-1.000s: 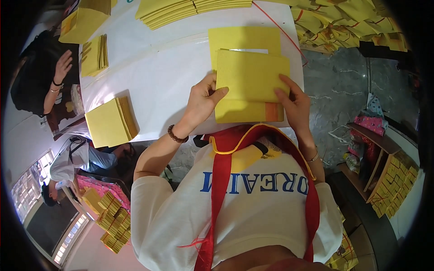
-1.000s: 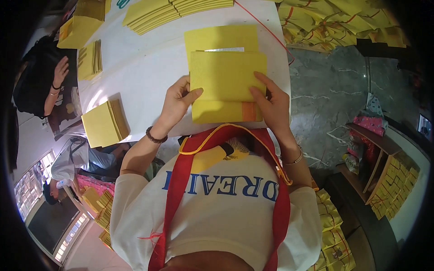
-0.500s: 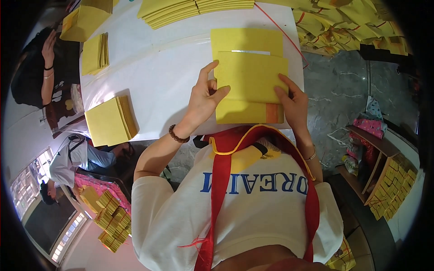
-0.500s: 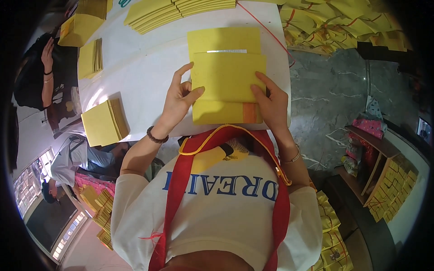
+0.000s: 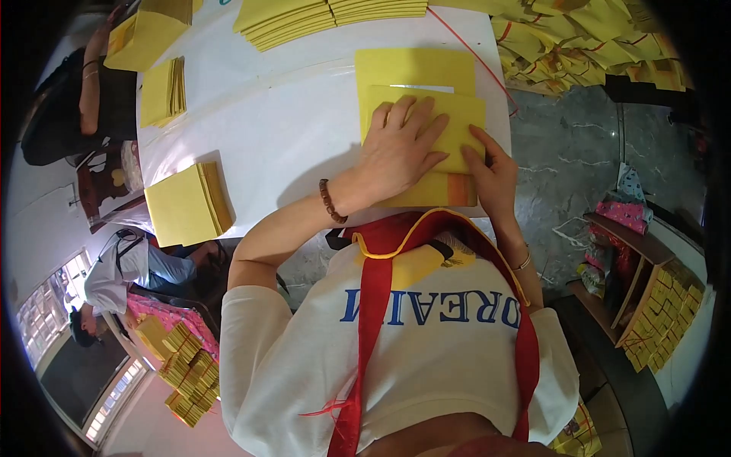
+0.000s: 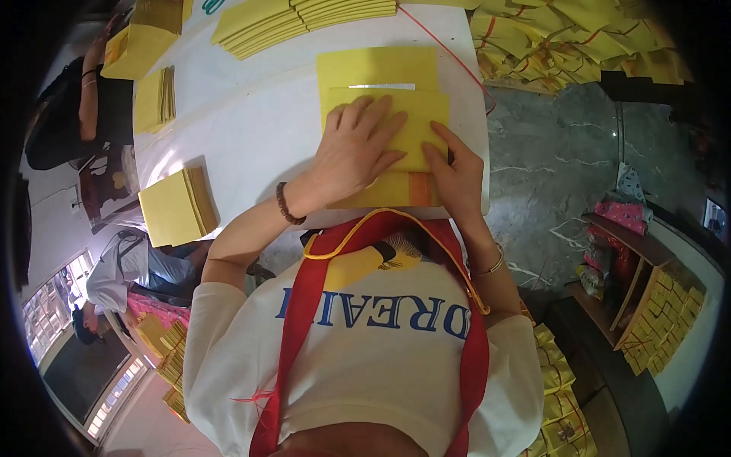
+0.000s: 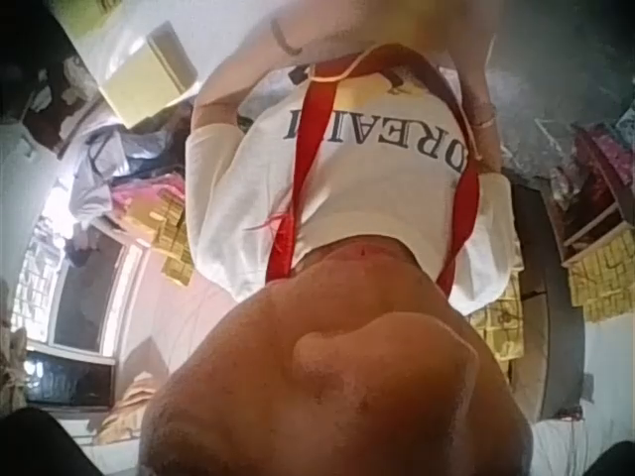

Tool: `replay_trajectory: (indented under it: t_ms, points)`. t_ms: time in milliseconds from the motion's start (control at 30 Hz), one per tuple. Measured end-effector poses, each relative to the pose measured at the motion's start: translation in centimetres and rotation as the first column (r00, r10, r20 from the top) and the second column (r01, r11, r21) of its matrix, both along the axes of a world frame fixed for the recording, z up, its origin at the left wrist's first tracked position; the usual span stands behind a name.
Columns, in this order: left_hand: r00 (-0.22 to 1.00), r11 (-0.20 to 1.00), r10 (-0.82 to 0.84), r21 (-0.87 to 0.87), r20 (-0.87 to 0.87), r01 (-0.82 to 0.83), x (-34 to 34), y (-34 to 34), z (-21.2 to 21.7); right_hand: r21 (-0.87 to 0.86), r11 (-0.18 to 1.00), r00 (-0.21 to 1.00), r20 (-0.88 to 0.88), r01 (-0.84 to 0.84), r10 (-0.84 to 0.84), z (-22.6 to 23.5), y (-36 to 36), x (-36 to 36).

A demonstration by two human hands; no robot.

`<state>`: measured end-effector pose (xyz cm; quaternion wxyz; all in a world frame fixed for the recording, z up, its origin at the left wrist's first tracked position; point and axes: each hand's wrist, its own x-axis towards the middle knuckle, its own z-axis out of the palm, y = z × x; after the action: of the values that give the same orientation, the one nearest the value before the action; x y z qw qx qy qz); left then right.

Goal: Folding and stacking yellow ritual paper sheets with silver/gold foil squares.

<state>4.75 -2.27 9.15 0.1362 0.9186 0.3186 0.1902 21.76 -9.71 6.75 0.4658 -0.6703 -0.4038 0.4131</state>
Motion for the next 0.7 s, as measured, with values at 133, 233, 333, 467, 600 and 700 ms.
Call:
replay_trajectory:
  t_ms: [133,233,333,467,600,700]
  points:
    - [0.998,1.000,-0.007,-0.020,-0.061,0.006,-0.2,-0.3,-1.1,-0.073,0.997,0.999,-0.033,-0.018,0.015,0.6,0.0,-0.1]
    - [0.997,1.000,0.019,-0.004,-0.071,-0.019,-0.2,-0.4,-2.0,-0.098,0.994,0.897,0.432,-0.051,0.089,1.8,-0.6,-0.6]
    - [0.999,0.999,0.018,-0.027,-0.030,-0.019,-0.2,-0.4,-2.3,0.146,0.919,0.524,0.849,-0.366,0.074,0.9,-2.3,-0.8]
    - [0.997,0.998,0.017,-0.060,-0.076,-0.022,-0.4,-0.2,-2.4,-0.042,0.780,0.290,0.914,-0.625,0.282,-0.6,-3.2,-1.2]
    - [1.000,0.980,-0.001,-0.198,0.018,0.004,-0.7,0.2,-2.3,-0.081,0.790,0.361,0.858,-0.608,0.365,-0.7,-3.5,-1.4]
    - [0.967,0.967,0.015,-0.248,0.255,0.051,-1.5,1.3,-2.7,-0.099,0.785,0.347,0.858,-0.612,0.379,-0.4,-3.0,-1.1]
